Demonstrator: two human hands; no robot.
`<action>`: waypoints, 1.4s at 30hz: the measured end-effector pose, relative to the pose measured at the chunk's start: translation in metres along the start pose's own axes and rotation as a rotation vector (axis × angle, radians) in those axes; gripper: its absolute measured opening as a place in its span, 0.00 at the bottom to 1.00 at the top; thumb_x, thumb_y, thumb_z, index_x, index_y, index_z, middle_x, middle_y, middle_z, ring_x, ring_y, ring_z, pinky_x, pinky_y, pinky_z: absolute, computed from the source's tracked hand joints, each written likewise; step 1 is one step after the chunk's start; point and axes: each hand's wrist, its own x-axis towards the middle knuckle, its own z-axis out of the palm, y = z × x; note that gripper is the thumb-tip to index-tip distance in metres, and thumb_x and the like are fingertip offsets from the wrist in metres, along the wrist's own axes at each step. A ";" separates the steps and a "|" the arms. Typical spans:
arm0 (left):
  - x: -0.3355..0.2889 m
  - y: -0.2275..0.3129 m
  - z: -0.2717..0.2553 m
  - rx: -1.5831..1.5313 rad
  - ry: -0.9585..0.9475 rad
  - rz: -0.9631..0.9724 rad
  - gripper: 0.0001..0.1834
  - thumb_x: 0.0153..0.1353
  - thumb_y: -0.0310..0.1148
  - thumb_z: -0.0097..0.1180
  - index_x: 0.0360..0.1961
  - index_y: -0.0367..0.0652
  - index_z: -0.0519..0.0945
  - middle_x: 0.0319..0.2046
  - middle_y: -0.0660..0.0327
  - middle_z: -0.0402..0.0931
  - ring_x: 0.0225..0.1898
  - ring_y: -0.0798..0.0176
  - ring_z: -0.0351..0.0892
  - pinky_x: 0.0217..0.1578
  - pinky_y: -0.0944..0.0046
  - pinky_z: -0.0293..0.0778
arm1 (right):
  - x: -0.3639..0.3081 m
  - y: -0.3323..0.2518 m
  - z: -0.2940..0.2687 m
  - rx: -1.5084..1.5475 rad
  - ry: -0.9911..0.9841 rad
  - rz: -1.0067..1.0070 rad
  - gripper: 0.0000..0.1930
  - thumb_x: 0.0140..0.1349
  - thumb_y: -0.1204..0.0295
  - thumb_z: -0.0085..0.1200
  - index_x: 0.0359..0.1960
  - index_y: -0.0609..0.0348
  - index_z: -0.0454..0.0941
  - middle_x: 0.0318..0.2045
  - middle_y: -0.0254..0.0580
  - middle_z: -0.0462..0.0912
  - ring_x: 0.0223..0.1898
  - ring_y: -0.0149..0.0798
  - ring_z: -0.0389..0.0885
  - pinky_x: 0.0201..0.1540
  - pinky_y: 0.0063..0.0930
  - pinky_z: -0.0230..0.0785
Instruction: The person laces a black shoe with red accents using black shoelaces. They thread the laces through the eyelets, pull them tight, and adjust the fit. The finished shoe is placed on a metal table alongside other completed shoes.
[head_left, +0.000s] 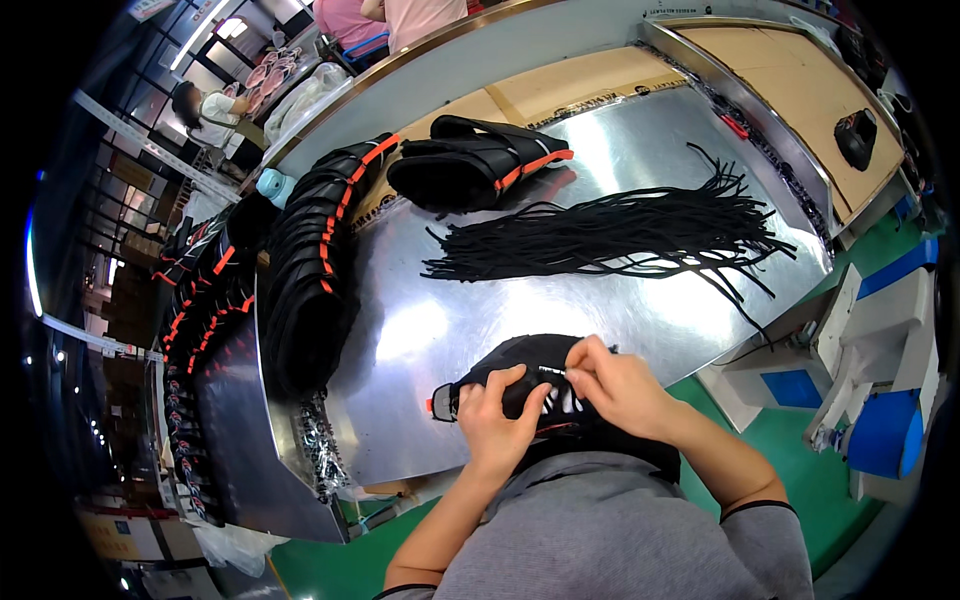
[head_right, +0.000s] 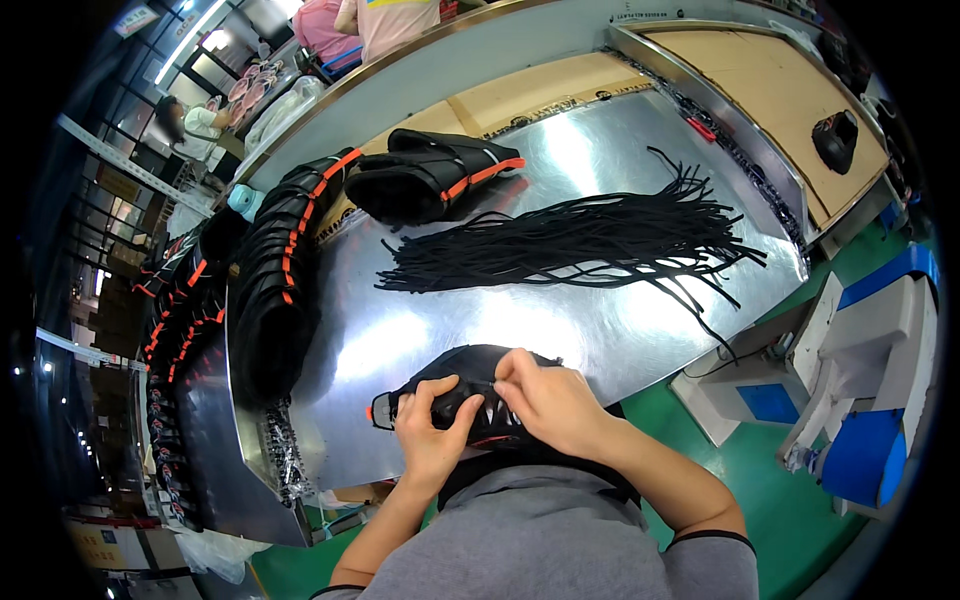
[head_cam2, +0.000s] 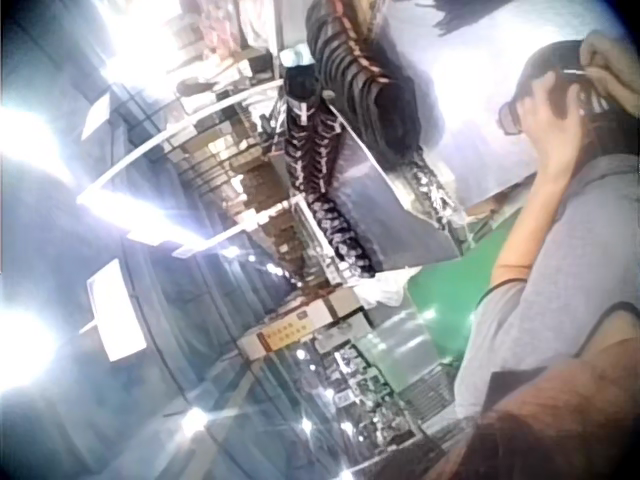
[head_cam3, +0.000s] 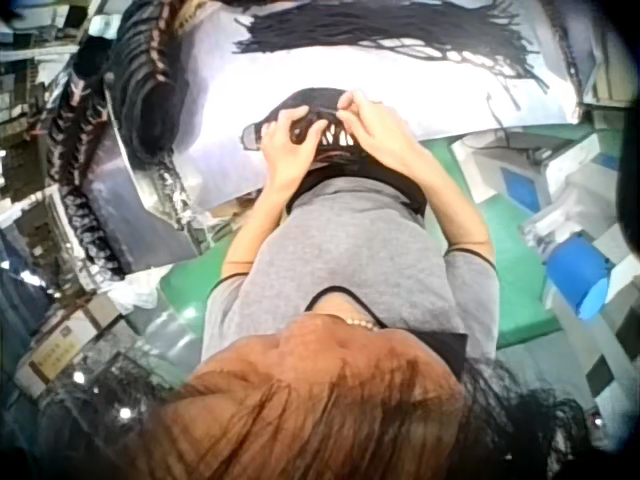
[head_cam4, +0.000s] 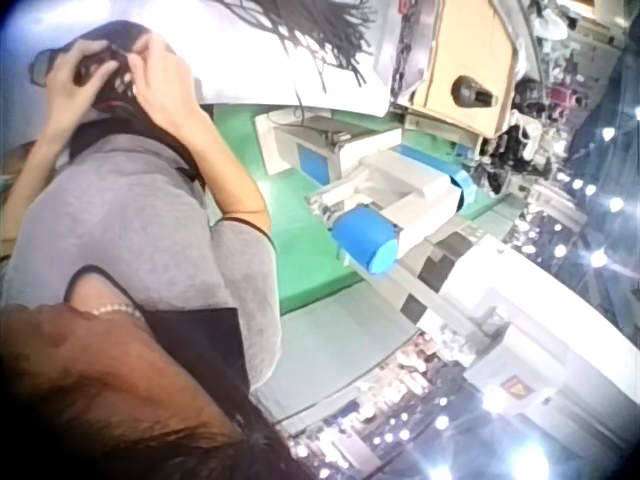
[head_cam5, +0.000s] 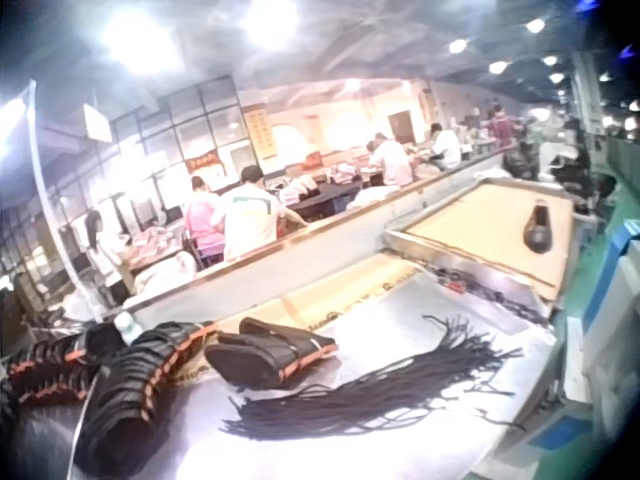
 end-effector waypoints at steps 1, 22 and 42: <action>0.000 0.000 0.000 -0.007 0.000 -0.004 0.18 0.47 0.34 0.74 0.39 0.43 0.82 0.33 0.59 0.82 0.33 0.55 0.75 0.37 0.59 0.71 | -0.003 -0.002 0.000 -0.067 0.036 -0.085 0.09 0.68 0.68 0.52 0.40 0.60 0.68 0.25 0.44 0.82 0.26 0.49 0.82 0.30 0.40 0.71; 0.000 0.002 -0.002 -0.051 -0.046 0.184 0.16 0.49 0.29 0.68 0.41 0.41 0.80 0.26 0.57 0.78 0.28 0.52 0.73 0.32 0.56 0.68 | 0.017 -0.019 0.005 -0.501 -0.167 -0.122 0.14 0.63 0.71 0.55 0.43 0.66 0.66 0.23 0.50 0.83 0.27 0.51 0.84 0.28 0.39 0.74; 0.032 -0.001 0.028 -0.531 -0.104 -0.465 0.18 0.58 0.22 0.63 0.49 0.38 0.75 0.37 0.58 0.81 0.36 0.71 0.78 0.38 0.72 0.74 | 0.027 0.053 0.007 -0.074 0.405 -0.161 0.08 0.67 0.68 0.51 0.45 0.54 0.77 0.32 0.45 0.84 0.31 0.51 0.83 0.34 0.41 0.74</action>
